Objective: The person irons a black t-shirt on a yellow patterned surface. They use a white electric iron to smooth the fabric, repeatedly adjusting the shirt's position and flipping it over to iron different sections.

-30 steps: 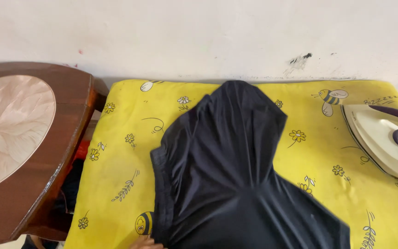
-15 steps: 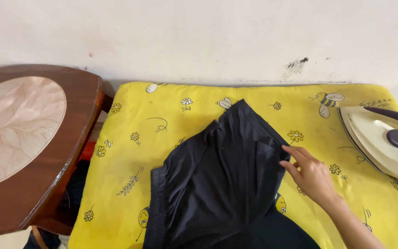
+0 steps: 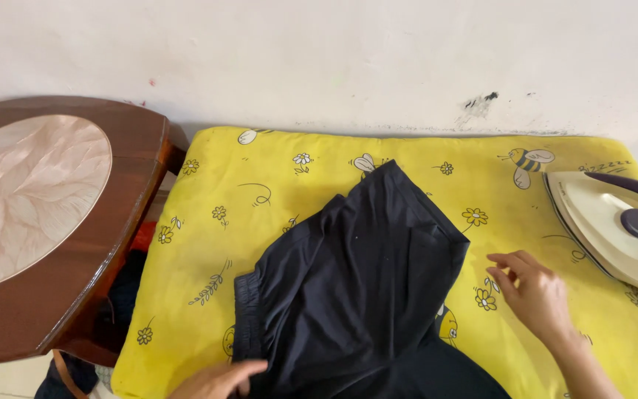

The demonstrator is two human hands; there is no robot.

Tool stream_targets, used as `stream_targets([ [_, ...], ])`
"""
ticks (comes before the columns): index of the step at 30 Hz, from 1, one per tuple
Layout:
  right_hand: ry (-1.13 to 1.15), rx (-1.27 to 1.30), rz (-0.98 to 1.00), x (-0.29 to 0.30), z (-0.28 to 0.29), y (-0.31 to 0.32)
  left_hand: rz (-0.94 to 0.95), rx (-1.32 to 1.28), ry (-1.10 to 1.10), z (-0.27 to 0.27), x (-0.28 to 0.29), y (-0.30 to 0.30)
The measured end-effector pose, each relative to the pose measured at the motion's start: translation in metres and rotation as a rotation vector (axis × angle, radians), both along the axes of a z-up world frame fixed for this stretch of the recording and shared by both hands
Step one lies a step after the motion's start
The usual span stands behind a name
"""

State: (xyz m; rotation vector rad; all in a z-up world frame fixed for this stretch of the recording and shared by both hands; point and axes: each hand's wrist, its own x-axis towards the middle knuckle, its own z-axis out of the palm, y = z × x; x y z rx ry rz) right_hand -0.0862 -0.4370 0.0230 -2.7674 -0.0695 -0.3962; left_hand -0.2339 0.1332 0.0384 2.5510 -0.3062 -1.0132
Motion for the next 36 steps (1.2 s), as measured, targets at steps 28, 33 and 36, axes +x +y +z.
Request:
stream_targets([
  [28,0.511,-0.077,-0.766,-0.103,-0.011,-0.132,0.285,-0.302,-0.917,-0.049,0.121,-0.112],
  [33,0.385,0.072,-0.434,0.016,0.023,-0.055,0.457,-0.309,-0.979,-0.054,0.112,-0.105],
  [36,0.408,0.106,-0.364,0.069,0.032,-0.01,0.52,-0.298,-0.966,-0.056,0.109,-0.103],
])
